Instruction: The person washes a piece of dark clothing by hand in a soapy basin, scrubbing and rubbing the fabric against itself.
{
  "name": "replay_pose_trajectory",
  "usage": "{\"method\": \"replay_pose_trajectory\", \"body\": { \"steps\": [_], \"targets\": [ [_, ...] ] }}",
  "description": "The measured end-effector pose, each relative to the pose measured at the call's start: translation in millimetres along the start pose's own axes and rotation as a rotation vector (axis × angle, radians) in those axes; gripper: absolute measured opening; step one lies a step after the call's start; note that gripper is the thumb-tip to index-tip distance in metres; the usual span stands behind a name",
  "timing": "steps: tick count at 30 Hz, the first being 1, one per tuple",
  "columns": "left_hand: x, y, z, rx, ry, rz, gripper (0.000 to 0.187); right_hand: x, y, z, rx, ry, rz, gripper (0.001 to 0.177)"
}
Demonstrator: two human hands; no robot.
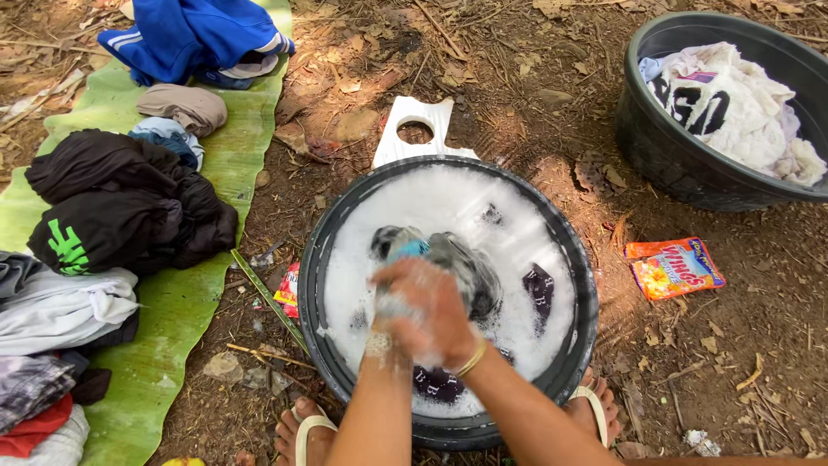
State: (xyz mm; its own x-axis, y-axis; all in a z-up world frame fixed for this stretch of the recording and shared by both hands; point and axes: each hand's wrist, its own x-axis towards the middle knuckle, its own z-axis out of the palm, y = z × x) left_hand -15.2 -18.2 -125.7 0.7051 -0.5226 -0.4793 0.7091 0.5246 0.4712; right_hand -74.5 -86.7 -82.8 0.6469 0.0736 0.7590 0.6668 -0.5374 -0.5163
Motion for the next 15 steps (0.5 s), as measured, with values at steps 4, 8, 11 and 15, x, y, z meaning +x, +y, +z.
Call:
{"method": "replay_pose_trajectory", "body": {
  "steps": [4, 8, 11, 15],
  "targets": [
    [2, -38, -13, -0.012, -0.028, -0.183, 0.069, -41, 38, 0, -0.070, 0.037, -0.055, 0.020],
    [20, -52, 1, -0.034, -0.007, -0.193, 0.070, -70, 85, -26, 0.029, 0.095, 0.366, 0.031],
    [13, -32, -7, -0.025, 0.039, -0.101, 0.071, -78, 84, -31, -0.157, 0.027, 0.491, 0.030],
    [7, -15, 15, 0.035, -0.008, -0.167, 0.073, -74, 96, -38, -0.469, -0.054, 0.901, 0.030]
  ]
}}
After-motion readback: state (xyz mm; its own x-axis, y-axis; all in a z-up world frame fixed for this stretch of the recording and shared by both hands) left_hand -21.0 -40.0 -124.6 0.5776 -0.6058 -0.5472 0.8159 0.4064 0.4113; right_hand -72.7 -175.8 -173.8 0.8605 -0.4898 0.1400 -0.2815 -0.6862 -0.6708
